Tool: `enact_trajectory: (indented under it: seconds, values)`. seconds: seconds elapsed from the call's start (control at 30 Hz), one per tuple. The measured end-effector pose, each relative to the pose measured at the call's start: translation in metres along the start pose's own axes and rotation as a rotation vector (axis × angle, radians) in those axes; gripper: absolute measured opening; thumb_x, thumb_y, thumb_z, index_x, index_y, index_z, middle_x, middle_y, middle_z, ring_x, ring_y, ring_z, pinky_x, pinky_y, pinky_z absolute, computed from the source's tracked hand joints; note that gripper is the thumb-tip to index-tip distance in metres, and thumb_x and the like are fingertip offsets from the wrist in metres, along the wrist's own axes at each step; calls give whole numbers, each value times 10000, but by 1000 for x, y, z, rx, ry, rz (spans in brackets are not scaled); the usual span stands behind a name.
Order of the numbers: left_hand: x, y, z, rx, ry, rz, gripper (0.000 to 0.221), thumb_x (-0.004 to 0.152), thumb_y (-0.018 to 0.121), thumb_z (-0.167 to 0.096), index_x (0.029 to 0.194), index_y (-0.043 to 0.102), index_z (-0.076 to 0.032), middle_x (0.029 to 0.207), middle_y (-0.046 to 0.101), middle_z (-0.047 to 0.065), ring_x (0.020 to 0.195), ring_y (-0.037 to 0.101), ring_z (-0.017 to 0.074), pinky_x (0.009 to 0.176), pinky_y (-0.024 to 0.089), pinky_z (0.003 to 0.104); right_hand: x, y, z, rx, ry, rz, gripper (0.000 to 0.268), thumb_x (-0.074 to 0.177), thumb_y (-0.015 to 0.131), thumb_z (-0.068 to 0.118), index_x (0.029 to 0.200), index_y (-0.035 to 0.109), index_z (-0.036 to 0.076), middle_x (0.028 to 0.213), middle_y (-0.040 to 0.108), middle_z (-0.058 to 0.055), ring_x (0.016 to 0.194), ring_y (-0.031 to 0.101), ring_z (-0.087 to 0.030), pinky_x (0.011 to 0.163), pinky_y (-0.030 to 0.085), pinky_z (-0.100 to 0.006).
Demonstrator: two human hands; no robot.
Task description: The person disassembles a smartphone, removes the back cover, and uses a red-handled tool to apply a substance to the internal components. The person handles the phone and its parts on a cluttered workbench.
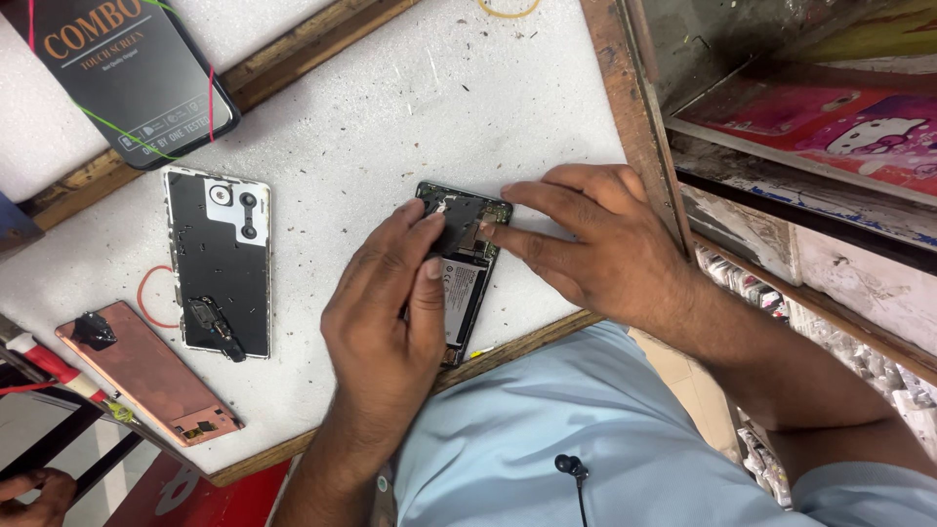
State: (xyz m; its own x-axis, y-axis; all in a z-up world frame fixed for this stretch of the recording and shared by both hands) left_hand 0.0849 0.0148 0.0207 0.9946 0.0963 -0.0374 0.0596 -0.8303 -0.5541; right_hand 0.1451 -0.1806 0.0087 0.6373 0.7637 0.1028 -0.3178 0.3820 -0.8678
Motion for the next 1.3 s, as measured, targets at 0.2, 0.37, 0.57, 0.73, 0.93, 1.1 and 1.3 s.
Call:
enact_trajectory:
  seconds: [0.2, 0.37, 0.57, 0.73, 0.93, 1.1, 1.3]
  values:
    - [-1, -7, 12, -170, -108, 18, 249, 1084, 572, -75, 1306, 662, -8, 1376, 667, 239, 1316, 671, 357, 1082, 591, 414, -5, -12, -15, 169, 5, 27, 247, 829, 805, 92, 1072, 777, 124, 1343, 648, -62, 1286, 572, -274, 1057, 519, -393]
    - [-10, -4, 17, -125, -84, 13, 270, 1073, 593, -83, 1329, 667, -41, 1407, 657, 240, 1335, 668, 359, 1094, 590, 424, -10, -5, -12, 137, -2, 39, 261, 864, 820, 116, 1119, 776, 79, 1309, 653, -84, 1261, 590, -275, 1048, 531, -384]
    - [-21, 20, 6, 211, 255, 43, 404, 968, 713, -123, 1359, 642, -51, 1437, 553, 264, 1361, 535, 483, 1101, 537, 564, -13, -15, -10, 144, 68, -4, 270, 869, 798, 58, 1136, 756, 75, 1295, 663, -73, 1291, 584, -274, 1087, 536, -390]
    - [-22, 34, 9, 384, 295, 59, 380, 1001, 712, -116, 1372, 648, -65, 1463, 545, 250, 1390, 501, 479, 1081, 532, 590, -5, -14, -4, 98, 40, -27, 311, 865, 819, 117, 1166, 754, 76, 1275, 665, -75, 1236, 575, -273, 1038, 525, -405]
    - [-23, 38, 11, 428, 297, 69, 373, 1013, 690, -137, 1373, 641, -53, 1469, 535, 256, 1399, 493, 485, 1075, 522, 607, 5, -17, -1, 17, 105, -32, 388, 852, 803, 123, 1234, 739, 119, 1283, 675, -44, 1209, 584, -259, 990, 494, -415]
    - [-20, 35, 8, 387, 293, 26, 371, 1005, 683, -110, 1371, 648, -55, 1461, 546, 262, 1389, 507, 486, 1079, 525, 595, 5, -12, -2, 38, 146, -49, 386, 858, 804, 152, 1238, 736, 152, 1271, 675, -15, 1172, 580, -243, 966, 456, -414]
    - [-17, 30, -1, 424, 308, -2, 335, 991, 669, -113, 1319, 679, -45, 1414, 582, 244, 1355, 538, 464, 1050, 530, 585, 0, -4, -1, 9, 155, -41, 388, 850, 783, 203, 1235, 738, 202, 1276, 663, -21, 1165, 560, -250, 977, 445, -417]
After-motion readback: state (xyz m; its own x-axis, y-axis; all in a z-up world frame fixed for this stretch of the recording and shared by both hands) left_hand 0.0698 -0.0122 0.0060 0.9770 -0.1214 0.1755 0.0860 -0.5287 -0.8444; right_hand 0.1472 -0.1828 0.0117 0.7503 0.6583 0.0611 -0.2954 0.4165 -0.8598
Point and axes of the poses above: each hand's wrist, its own x-axis towards the middle knuckle, its own y-axis out of the palm, z = x × y, the point moved 4 cm from there along x, towards the middle knuckle
